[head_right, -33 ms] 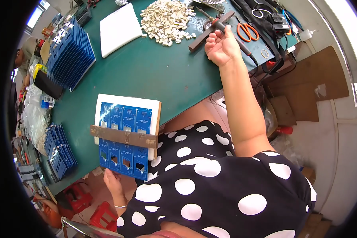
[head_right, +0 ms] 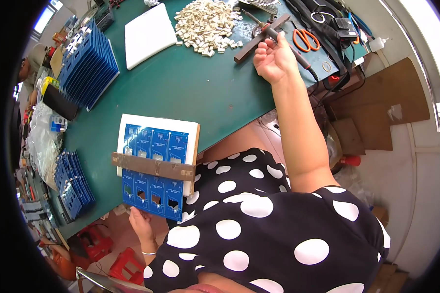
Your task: The person places a circuit board onto a base block, secures it with a metal bar, and solders components onto the board using a soldering iron and solder wire.
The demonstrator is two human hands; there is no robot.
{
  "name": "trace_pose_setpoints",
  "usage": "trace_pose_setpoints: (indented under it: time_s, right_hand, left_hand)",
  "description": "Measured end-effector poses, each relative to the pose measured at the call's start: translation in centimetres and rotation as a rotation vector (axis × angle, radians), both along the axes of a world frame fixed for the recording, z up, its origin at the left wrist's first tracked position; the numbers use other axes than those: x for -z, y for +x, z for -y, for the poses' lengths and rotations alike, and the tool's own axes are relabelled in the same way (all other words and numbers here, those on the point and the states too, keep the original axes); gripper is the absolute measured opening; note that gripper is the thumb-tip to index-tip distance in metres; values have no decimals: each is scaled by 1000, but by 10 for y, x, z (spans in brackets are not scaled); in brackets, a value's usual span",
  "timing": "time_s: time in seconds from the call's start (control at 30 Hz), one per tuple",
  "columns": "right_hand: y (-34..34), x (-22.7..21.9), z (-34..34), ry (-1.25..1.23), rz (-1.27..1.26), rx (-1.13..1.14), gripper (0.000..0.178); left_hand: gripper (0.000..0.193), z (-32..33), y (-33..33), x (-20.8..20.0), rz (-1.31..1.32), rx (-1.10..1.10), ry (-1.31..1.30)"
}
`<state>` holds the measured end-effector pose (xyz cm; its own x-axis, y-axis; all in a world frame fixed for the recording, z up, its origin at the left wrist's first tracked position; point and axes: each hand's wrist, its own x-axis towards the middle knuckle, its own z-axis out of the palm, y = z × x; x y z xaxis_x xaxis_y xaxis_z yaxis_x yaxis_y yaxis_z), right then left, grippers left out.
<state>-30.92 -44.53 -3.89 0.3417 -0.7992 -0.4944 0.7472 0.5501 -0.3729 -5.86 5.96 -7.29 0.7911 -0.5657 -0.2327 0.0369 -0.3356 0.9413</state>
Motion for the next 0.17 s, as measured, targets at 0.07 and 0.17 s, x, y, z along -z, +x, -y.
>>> trace_pose_setpoints:
  time_s: [0.07, 0.17]
  right_hand:
    - [2, -11, -26, -208, -131, -64, 40]
    - [26, -30, -72, -595, -468, -235, 32]
  left_hand:
    - [48, 2, -6, 4, -150, 9, -116]
    - [53, -5, -11, 3, -299, 92, -211]
